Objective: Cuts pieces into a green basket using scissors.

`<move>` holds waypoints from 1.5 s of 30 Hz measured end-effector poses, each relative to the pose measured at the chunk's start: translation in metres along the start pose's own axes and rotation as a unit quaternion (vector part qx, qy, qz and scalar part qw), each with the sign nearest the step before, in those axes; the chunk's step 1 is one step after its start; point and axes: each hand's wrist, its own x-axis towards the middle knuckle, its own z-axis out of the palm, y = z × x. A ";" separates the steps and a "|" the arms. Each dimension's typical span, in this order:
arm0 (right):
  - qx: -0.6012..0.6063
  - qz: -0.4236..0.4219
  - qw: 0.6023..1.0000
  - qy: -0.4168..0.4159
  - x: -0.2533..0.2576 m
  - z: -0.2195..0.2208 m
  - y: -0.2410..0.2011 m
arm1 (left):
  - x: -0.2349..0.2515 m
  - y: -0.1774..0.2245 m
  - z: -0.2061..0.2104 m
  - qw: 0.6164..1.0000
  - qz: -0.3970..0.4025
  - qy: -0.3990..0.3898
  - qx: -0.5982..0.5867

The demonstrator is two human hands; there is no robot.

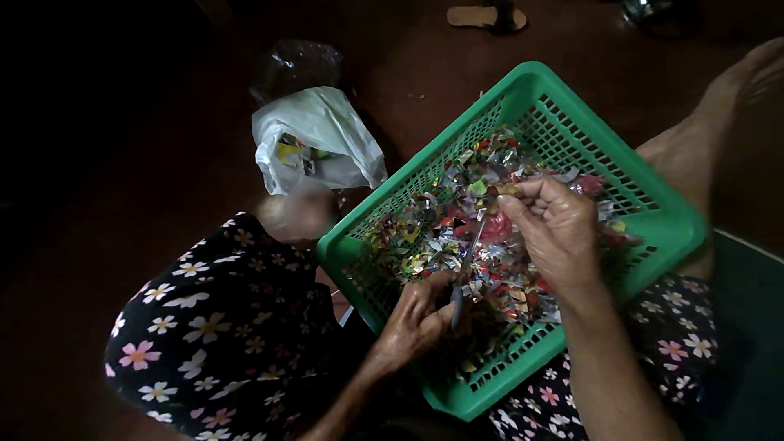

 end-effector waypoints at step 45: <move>-0.159 -0.036 0.986 -0.024 0.004 -0.008 -0.001 | -0.012 0.012 -0.014 0.975 0.067 0.213 -0.019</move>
